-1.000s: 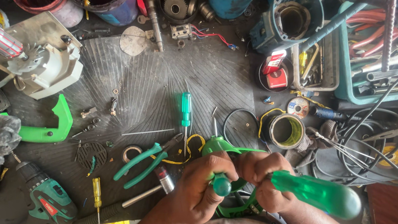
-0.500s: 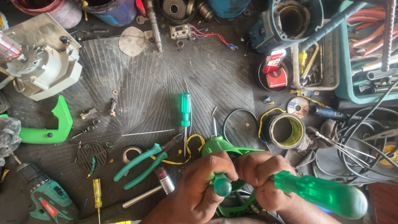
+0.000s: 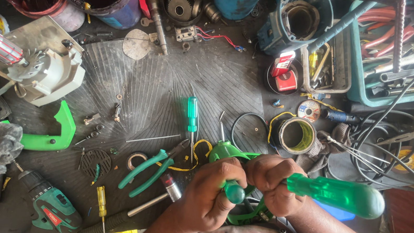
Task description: The person repairs a green angle grinder at a cluttered workbench. They handle the armature and motor parts, use a screwdriver and pliers to work on the housing, fit the armature into the green housing, and press components together by hand while reassembling the tool.
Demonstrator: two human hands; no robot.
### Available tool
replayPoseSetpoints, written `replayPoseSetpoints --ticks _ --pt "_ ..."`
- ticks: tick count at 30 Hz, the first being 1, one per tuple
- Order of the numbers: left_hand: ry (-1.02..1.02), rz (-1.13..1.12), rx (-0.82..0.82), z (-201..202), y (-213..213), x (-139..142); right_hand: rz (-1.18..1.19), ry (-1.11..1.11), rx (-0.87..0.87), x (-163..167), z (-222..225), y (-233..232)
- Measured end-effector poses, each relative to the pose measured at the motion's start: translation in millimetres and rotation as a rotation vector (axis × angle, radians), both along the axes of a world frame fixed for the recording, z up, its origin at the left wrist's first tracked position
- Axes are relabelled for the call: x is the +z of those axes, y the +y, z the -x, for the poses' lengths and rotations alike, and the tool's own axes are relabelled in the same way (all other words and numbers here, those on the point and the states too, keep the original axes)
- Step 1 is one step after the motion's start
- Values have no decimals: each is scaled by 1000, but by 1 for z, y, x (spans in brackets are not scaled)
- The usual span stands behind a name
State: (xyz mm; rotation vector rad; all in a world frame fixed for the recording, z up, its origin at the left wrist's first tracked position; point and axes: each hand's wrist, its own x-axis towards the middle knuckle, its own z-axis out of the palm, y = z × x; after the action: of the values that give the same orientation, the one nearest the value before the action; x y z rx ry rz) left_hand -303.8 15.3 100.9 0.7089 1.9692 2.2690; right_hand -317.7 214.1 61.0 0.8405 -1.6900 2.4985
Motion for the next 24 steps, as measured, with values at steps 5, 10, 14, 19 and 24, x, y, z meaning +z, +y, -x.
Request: replayPoseSetpoints --ticks 5,10,14,19,24 --pt "-1 -22 -1 1 2 -3 4 43 -12 -1 3 -2" --pt "1 -24 4 1 6 -6 14 39 -9 2 4 0" --pt "0 -51 1 1 7 -9 -96 128 17 5 6 4" --pt "-18 -46 18 -1 6 -10 -21 123 79 -2 12 4" --pt "3 -44 28 -2 8 -13 -61 134 74 -7 12 5"
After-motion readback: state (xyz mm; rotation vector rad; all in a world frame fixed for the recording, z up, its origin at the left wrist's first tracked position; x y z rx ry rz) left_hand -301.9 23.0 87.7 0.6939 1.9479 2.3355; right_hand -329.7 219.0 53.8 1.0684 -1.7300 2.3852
